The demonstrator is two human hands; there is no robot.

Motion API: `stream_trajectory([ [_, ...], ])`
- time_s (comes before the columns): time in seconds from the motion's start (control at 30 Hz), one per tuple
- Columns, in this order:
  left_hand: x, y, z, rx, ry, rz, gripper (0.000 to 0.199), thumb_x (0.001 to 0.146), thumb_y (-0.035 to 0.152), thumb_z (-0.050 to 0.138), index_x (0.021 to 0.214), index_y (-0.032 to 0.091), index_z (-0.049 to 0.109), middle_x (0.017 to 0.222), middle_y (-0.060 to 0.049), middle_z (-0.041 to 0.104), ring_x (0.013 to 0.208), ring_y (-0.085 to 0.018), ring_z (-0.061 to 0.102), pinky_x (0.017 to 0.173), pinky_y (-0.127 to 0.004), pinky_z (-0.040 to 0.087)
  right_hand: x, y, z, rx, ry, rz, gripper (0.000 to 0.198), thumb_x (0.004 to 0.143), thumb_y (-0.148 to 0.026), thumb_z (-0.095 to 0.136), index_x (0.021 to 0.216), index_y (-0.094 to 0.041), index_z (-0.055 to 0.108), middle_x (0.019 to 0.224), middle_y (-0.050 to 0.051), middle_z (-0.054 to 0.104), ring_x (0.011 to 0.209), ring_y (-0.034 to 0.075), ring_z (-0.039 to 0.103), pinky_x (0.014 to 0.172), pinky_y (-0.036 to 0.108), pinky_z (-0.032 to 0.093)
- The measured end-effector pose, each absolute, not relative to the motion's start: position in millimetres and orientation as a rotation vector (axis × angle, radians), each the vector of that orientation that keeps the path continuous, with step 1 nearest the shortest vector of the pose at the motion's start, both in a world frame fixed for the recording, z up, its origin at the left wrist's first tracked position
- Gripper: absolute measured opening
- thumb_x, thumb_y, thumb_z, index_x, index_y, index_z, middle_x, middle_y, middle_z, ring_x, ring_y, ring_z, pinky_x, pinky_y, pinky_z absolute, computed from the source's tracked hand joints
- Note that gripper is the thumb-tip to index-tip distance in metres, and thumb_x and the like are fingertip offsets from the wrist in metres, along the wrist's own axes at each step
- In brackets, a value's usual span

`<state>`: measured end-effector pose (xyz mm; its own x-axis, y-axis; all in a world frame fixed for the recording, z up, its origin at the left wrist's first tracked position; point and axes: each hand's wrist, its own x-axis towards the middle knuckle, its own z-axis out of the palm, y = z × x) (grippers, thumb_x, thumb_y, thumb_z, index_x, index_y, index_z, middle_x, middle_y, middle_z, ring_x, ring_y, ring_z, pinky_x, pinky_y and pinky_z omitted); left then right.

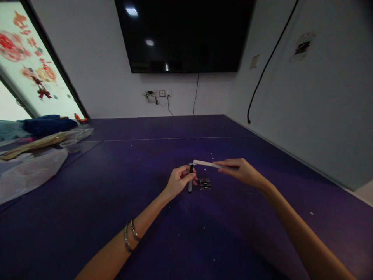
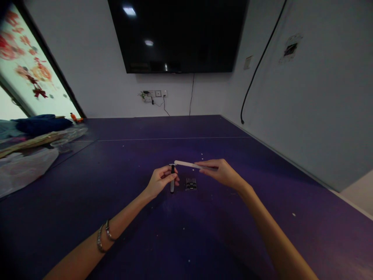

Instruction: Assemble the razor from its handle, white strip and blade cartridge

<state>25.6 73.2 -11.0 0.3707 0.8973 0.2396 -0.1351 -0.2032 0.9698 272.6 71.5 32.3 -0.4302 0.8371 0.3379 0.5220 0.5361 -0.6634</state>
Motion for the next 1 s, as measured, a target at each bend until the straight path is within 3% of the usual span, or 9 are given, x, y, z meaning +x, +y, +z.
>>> stream_trajectory([
  [0.87,26,73,-9,1.414,0.727,1.121,0.021,0.073,0.028,0.063,0.083,0.011,0.055,0.067,-0.005,0.063,0.055,-0.015,0.062,0.054,-0.027,0.05,278,69,34,-1.112,-2.014,0.733,0.03,0.074,-0.034,0.062,0.103,-0.025,0.068,0.103,0.004,0.068,0.095,0.022,0.061,0.085,0.035,0.046],
  [0.93,25,74,-9,1.396,0.72,1.13,0.021,0.074,0.028,0.062,0.084,0.011,0.055,0.069,-0.005,0.063,0.055,-0.015,0.062,0.055,-0.027,0.051,283,69,35,-1.142,-1.941,0.773,0.031,0.073,-0.034,0.064,0.102,-0.024,0.068,0.099,0.005,0.069,0.09,0.02,0.061,0.079,0.033,0.047],
  [1.0,26,75,-11,1.37,0.709,1.112,0.022,0.076,0.028,0.06,0.087,0.011,0.055,0.07,-0.006,0.064,0.054,-0.015,0.062,0.054,-0.027,0.05,279,66,35,-1.158,-1.862,0.815,0.035,0.073,-0.035,0.064,0.106,-0.022,0.067,0.085,0.004,0.068,0.072,0.015,0.061,0.064,0.027,0.048],
])
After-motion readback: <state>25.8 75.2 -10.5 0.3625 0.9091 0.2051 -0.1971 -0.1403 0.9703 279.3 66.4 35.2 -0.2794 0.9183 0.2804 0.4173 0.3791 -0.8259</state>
